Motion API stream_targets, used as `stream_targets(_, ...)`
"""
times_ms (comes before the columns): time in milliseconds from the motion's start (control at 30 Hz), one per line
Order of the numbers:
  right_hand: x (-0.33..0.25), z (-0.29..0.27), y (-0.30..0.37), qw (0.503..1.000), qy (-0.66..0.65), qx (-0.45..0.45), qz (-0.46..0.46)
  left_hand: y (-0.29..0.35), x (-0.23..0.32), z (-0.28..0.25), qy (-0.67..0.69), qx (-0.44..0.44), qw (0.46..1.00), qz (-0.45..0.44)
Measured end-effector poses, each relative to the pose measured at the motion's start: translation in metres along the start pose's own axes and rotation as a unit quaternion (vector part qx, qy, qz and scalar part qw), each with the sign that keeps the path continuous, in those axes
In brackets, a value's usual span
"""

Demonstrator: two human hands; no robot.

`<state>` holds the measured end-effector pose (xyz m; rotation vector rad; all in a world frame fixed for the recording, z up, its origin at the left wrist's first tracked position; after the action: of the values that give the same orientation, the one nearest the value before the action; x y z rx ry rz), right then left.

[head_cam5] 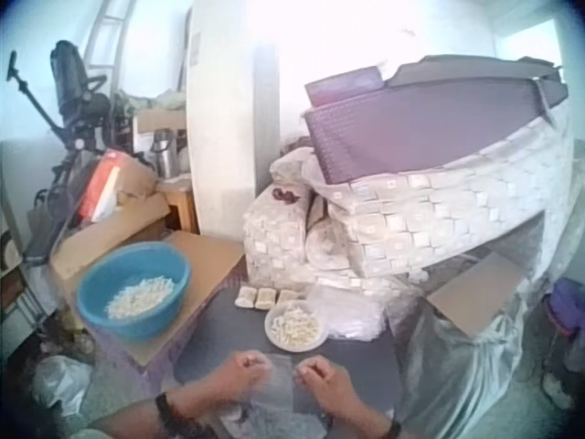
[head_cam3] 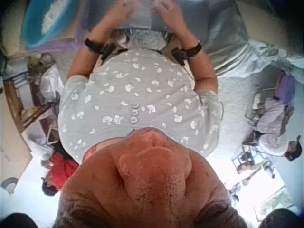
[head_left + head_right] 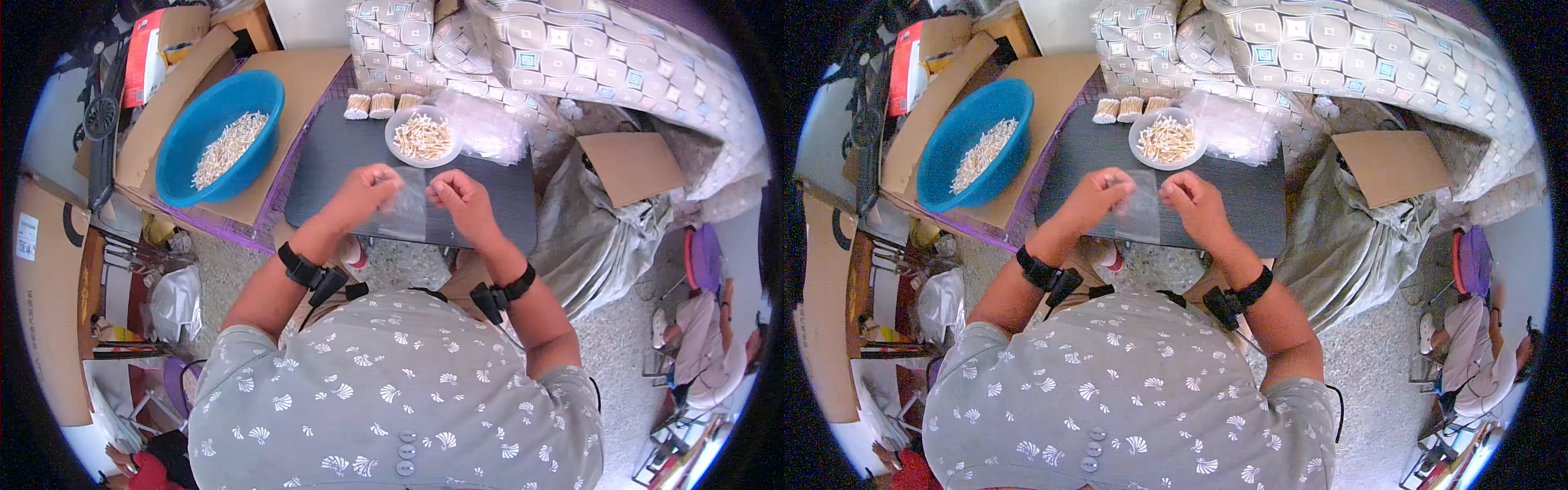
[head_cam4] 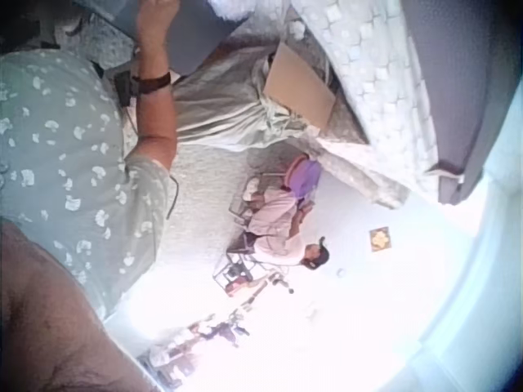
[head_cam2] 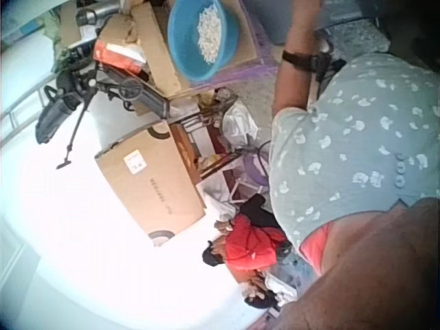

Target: Sorting and packaging cotton swabs into small plastic bags.

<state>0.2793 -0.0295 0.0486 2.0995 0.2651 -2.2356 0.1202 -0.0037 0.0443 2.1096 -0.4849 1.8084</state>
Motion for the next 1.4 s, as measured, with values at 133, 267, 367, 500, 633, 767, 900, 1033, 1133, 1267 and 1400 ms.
stream_targets(133, 0.037, -0.038, -0.012, 0.984, 0.163, 0.066, -0.004, -0.02, -0.054, -0.052, 0.134, 0.102, 0.986, -0.021)
stream_targets(267, 0.05, -0.065, -0.017, 0.934, 0.338, 0.112, -0.023, -0.045, -0.099, -0.092, 0.222, 0.189, 0.956, -0.039)
stream_targets(367, 0.063, -0.077, -0.02, 0.914, 0.383, 0.121, -0.058, -0.069, -0.114, -0.104, 0.224, 0.208, 0.951, -0.052)
stream_targets(500, 0.069, -0.076, -0.032, 0.933, 0.341, 0.11, -0.042, -0.091, -0.137, -0.121, 0.21, 0.235, 0.946, -0.075)
stream_targets(633, 0.087, -0.085, -0.054, 0.978, 0.055, 0.174, 0.105, -0.103, -0.148, -0.136, 0.216, 0.282, 0.933, -0.06)
stream_targets(767, 0.107, -0.088, -0.067, 0.95, -0.116, 0.23, 0.178, -0.114, -0.146, -0.13, 0.249, 0.261, 0.932, -0.037)
stream_targets(900, 0.118, -0.072, -0.074, 0.951, -0.132, 0.196, 0.198, -0.1, -0.171, -0.146, 0.172, 0.257, 0.949, -0.064)
stream_targets(1033, 0.115, -0.064, -0.058, 0.948, -0.137, 0.195, 0.21, -0.089, -0.15, -0.147, 0.076, 0.3, 0.949, -0.063)
stream_targets(1133, 0.111, -0.074, -0.047, 0.947, -0.124, 0.21, 0.21, -0.091, -0.138, -0.15, -0.02, 0.321, 0.946, -0.042)
stream_targets(1267, 0.105, -0.065, -0.049, 0.953, -0.122, 0.194, 0.198, -0.084, -0.134, -0.17, -0.195, 0.327, 0.925, 0.01)
stream_targets(1400, 0.105, -0.06, -0.055, 0.964, -0.118, 0.139, 0.195, -0.059, -0.09, -0.152, -0.272, 0.3, 0.913, 0.044)
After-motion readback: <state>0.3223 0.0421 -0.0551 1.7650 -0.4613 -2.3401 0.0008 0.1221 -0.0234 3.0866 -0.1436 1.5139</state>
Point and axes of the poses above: each hand's wrist, its own y-axis away from the middle knuckle, its own z-axis out of the palm, x = y × z, the point moved 10 cm from there along -y, towards the middle knuckle, and after that the axes turned 4 degrees about z, right-handed, at the moved point
